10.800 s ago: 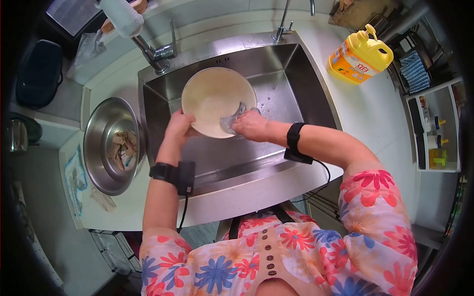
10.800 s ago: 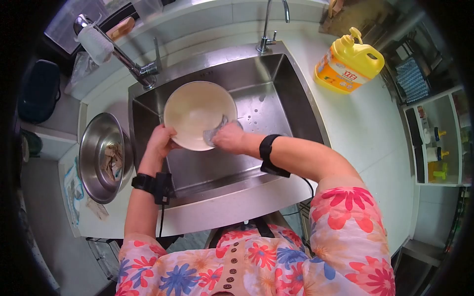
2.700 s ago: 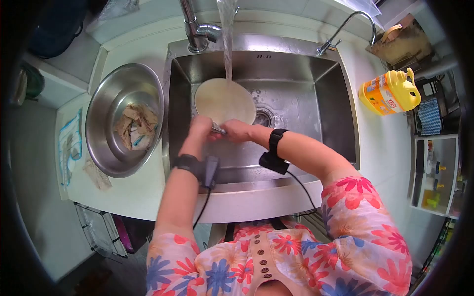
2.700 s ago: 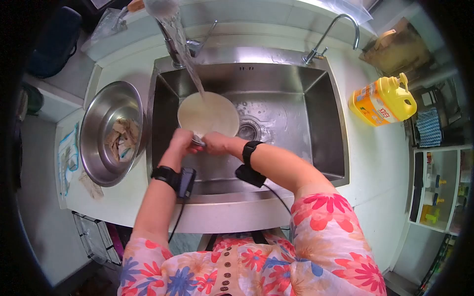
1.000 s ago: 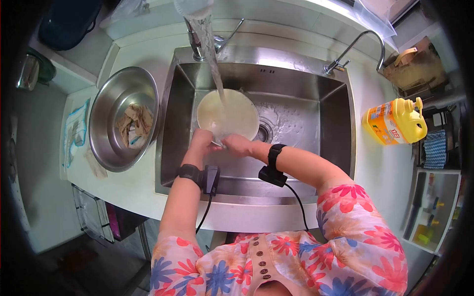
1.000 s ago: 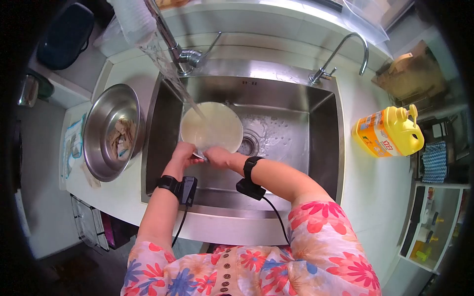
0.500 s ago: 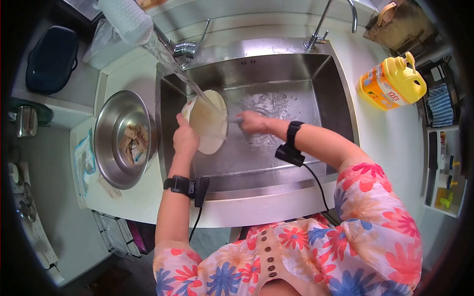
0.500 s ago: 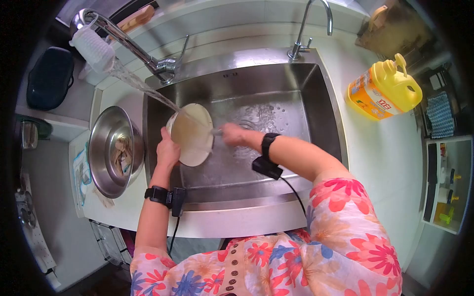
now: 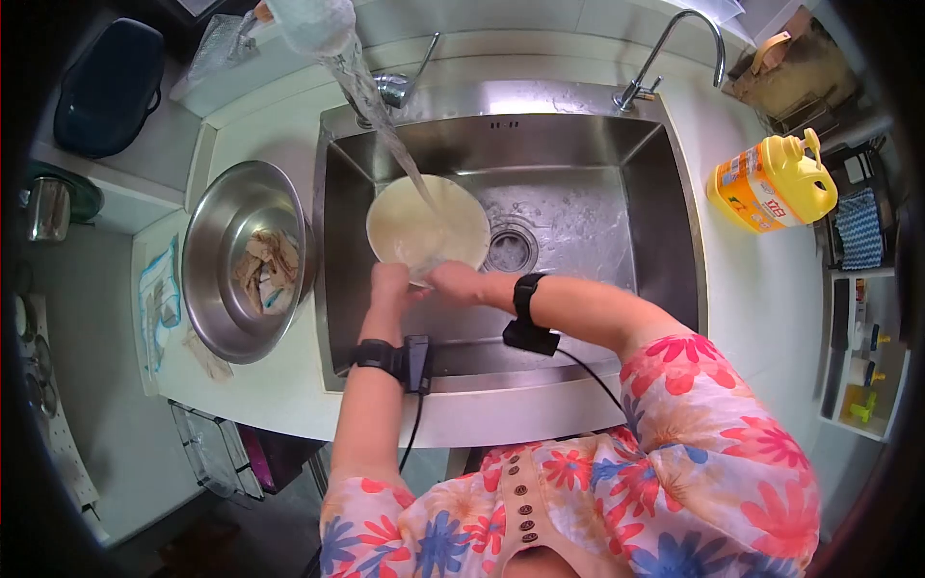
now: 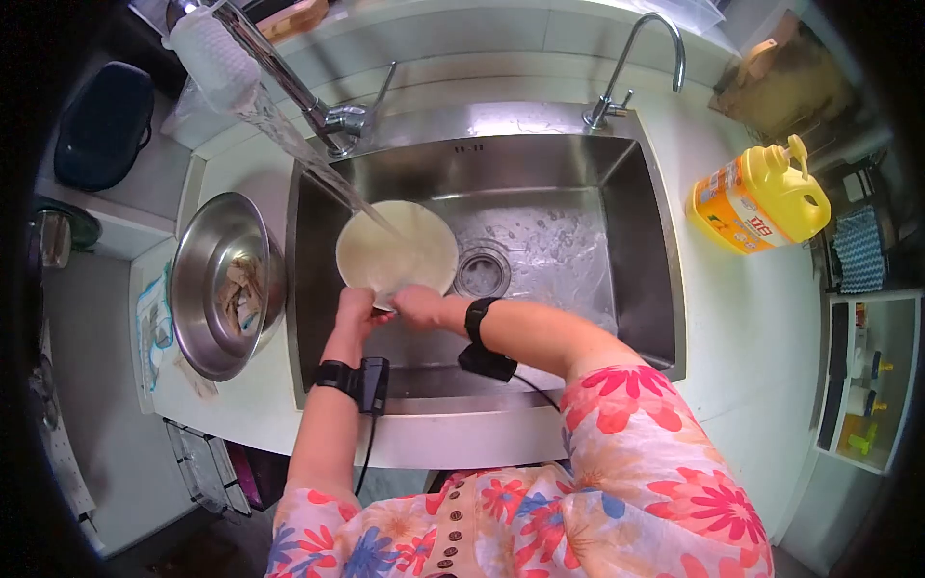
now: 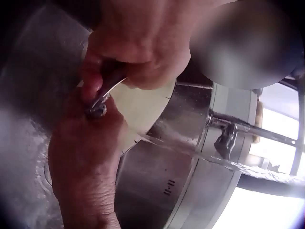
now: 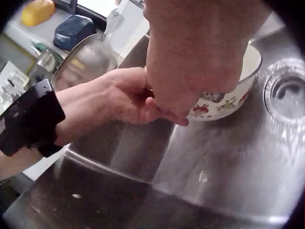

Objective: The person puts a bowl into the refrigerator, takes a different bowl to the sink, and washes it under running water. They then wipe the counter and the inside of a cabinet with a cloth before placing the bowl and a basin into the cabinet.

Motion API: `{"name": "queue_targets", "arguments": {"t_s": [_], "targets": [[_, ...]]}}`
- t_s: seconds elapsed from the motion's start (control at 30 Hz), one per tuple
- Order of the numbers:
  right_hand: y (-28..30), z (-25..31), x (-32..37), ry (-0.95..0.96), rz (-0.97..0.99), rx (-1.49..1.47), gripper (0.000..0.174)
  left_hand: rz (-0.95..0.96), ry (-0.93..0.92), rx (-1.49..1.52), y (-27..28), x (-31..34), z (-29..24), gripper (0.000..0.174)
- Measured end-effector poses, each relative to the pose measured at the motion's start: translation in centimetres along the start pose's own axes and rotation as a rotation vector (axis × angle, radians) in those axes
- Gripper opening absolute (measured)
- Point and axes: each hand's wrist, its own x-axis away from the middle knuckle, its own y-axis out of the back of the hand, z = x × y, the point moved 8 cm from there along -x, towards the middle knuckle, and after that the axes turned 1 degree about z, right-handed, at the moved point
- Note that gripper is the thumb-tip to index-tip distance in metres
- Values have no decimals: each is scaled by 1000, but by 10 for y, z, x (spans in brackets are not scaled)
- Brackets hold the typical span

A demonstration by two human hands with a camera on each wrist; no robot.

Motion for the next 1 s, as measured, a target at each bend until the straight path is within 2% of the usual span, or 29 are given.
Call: {"name": "queue_targets", "arguments": {"t_s": [0.03,0.07,0.13,0.17,0.2,0.27,0.3,0.33,0.37,0.4,0.43,0.5,0.53,0.6,0.63,0.7,0.73,0.77,0.8,0.9,0.93,1.0], "targets": [[-4,3,-1,41,-85,-22,22,-30,-77,-46,0,0,-4,31],[-13,-11,-2,42,-83,-22,22,-31,-75,-44,3,-2,-5,31],[-6,-27,20,234,-401,440,19,21,-223,-257,6,-9,-23,30],[11,-38,28,148,-296,586,19,36,-240,-237,3,15,-43,30],[15,-46,26,150,-294,586,19,35,-238,-235,0,16,-48,30],[19,-50,23,190,-388,846,19,9,-132,-330,-1,10,-47,35],[8,-50,13,106,-192,742,20,9,-130,-328,-2,4,-38,35],[5,-36,5,107,-190,742,20,40,-89,-159,-5,-7,-17,34],[3,-21,0,56,-50,491,23,73,-50,11,-8,-15,-1,34],[-5,-16,-1,4,88,238,27,14,-45,32,-12,-8,4,33],[-6,-12,4,3,89,239,27,-5,-73,-49,-13,-5,0,32],[3,-11,14,25,-59,33,26,-23,-101,-129,-8,2,-14,32],[2,-28,17,24,-58,34,26,5,-119,-193,-4,-2,-21,32],[28,-38,31,278,-515,624,28,34,-137,-256,-4,-5,-31,32],[25,-42,27,278,-514,625,28,16,-133,-265,-3,-6,-36,32],[16,-43,13,161,-265,682,28,-1,-129,-273,-1,-10,-32,31],[15,-31,9,161,-263,684,28,21,-61,-126,-2,-14,-15,31],[11,-16,3,105,-149,432,26,43,8,21,-2,-15,1,31],[1,-11,1,48,-35,180,26,-44,-35,84,-4,-5,5,30],[-9,-10,4,22,-89,38,23,-94,-38,4,2,2,6,30],[-9,-22,7,22,-87,39,23,-45,-96,-82,7,-3,1,30],[10,-28,22,264,-410,641,23,5,-154,-166,6,0,-13,30]]}}
